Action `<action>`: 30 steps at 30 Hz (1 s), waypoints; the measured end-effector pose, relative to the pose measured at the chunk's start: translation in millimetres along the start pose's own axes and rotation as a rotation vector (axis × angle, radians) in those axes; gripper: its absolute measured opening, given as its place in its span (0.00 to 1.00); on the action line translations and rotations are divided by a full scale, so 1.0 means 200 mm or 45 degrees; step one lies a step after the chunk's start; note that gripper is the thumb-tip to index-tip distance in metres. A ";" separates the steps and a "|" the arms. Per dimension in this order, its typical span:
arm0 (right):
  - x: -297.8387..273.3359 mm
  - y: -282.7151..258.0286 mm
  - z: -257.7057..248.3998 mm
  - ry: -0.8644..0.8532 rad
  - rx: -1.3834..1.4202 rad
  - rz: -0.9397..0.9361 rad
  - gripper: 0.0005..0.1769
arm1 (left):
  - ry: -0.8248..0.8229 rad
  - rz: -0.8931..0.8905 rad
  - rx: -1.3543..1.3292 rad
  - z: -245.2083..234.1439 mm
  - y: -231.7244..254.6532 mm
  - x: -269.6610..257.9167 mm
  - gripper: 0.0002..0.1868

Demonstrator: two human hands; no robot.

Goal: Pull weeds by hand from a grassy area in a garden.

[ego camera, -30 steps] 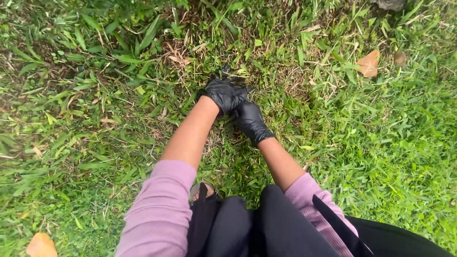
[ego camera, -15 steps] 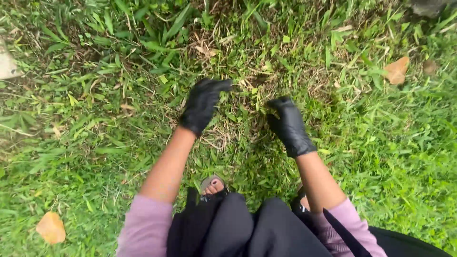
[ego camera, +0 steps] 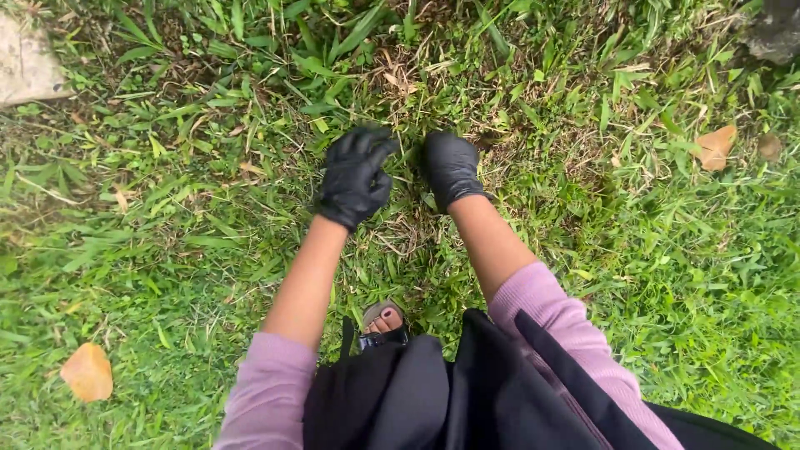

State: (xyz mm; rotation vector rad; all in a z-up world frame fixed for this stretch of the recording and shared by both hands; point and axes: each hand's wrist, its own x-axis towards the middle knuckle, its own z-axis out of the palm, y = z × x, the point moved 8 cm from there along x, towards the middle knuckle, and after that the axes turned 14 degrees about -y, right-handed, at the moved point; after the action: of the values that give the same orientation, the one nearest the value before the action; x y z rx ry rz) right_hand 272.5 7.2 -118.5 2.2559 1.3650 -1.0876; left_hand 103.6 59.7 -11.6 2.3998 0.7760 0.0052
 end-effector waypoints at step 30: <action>-0.30 0.04 -0.09 -0.126 0.823 0.055 0.24 | -0.388 0.094 0.585 0.28 -0.06 0.02 0.30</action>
State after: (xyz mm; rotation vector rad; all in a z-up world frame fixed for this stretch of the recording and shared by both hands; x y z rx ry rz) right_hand 271.2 -24.6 -64.6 2.5808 1.0108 -1.7984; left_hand 110.3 39.0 -64.3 2.7624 0.5900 -0.5510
